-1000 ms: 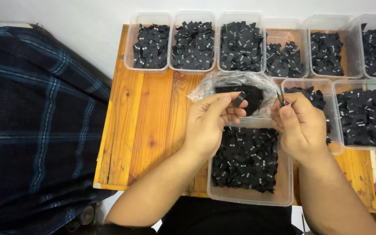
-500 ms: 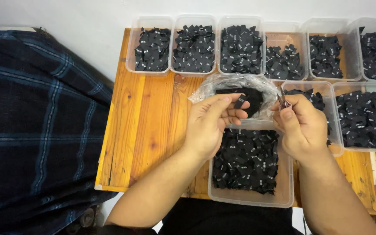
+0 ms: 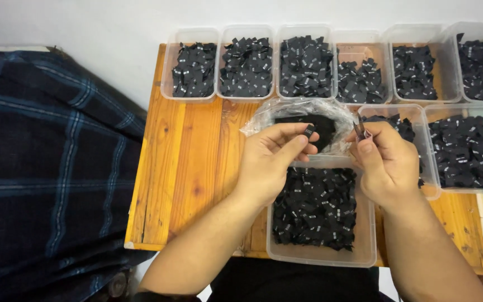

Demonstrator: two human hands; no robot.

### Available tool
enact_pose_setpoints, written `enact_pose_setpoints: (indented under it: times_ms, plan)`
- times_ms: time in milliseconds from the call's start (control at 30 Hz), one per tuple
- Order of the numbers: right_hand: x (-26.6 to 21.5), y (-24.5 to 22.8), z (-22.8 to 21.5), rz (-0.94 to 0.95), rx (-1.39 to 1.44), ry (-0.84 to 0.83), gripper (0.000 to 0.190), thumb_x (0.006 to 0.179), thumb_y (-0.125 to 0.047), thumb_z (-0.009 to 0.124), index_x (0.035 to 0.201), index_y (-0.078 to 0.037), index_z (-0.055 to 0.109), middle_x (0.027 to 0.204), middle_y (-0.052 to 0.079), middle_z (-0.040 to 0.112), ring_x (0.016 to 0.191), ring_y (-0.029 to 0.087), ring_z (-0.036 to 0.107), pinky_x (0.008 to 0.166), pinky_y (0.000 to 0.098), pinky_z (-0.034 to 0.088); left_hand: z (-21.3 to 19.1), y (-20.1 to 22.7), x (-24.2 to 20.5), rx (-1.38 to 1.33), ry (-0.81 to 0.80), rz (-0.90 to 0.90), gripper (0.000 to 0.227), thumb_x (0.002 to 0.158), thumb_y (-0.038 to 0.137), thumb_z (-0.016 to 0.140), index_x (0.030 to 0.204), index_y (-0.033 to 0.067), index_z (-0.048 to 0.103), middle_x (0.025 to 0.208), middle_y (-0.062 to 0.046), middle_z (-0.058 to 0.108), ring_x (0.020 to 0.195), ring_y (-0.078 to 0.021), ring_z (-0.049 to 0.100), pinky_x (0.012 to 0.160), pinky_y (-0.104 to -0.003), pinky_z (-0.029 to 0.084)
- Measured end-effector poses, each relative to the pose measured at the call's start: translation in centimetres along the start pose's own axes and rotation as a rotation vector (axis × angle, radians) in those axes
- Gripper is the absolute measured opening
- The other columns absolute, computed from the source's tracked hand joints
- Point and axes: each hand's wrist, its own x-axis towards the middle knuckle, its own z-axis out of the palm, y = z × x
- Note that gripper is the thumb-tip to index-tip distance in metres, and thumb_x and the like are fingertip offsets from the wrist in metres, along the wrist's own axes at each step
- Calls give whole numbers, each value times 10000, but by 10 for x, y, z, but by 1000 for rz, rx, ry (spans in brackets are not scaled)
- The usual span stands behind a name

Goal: Trimming excess threads from small black fabric labels using a hand-held nipper tool and sorting them into plastic bins.

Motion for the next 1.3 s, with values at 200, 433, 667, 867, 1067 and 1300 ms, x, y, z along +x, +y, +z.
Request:
enact_pose_setpoints:
  times_ms: [200,433,667,867,1067,1300]
  plan:
    - [3,0,0,-7,96,38,384,1118,-342,423,1109,-3,602,696,17,507,615,110,457,619,252,410,-3,11,7,191,4,144,116,951,34,702,1053,54,753,898,-87,761,811,-144,728,745,-259,630]
    - [11,9,-2,-64,204,79,306,1096,-229,476,1038,29,630,588,26,457,530,121,408,546,261,417,-6,10,74,933,111,447,130,876,211,762,992,254,802,909,48,748,829,-124,669,748,-261,558]
    - [18,9,-4,-113,222,124,280,1074,-174,523,978,41,675,493,33,444,488,127,382,511,267,436,-3,2,105,1318,115,598,335,843,298,777,1160,190,789,1126,-10,699,1171,-263,563,907,-413,436]
    - [21,3,-14,-36,76,73,198,920,-190,742,1045,-37,728,549,95,525,500,176,450,538,327,449,12,11,57,1186,-229,802,228,863,178,724,1089,189,752,1146,-36,654,1154,-306,573,893,-402,424]
    - [7,8,-4,46,-42,111,224,955,-183,783,1121,-62,696,682,27,581,602,140,520,658,274,459,12,23,-5,1170,-512,703,192,893,52,622,1016,49,770,1052,-188,676,1013,-403,644,869,-451,518]
    - [-1,11,0,14,-181,109,231,1046,-240,735,1201,-78,681,902,-8,628,803,129,579,840,289,490,-5,21,-27,1426,-621,573,255,794,-108,547,931,25,715,827,-111,614,806,-346,587,687,-487,481]
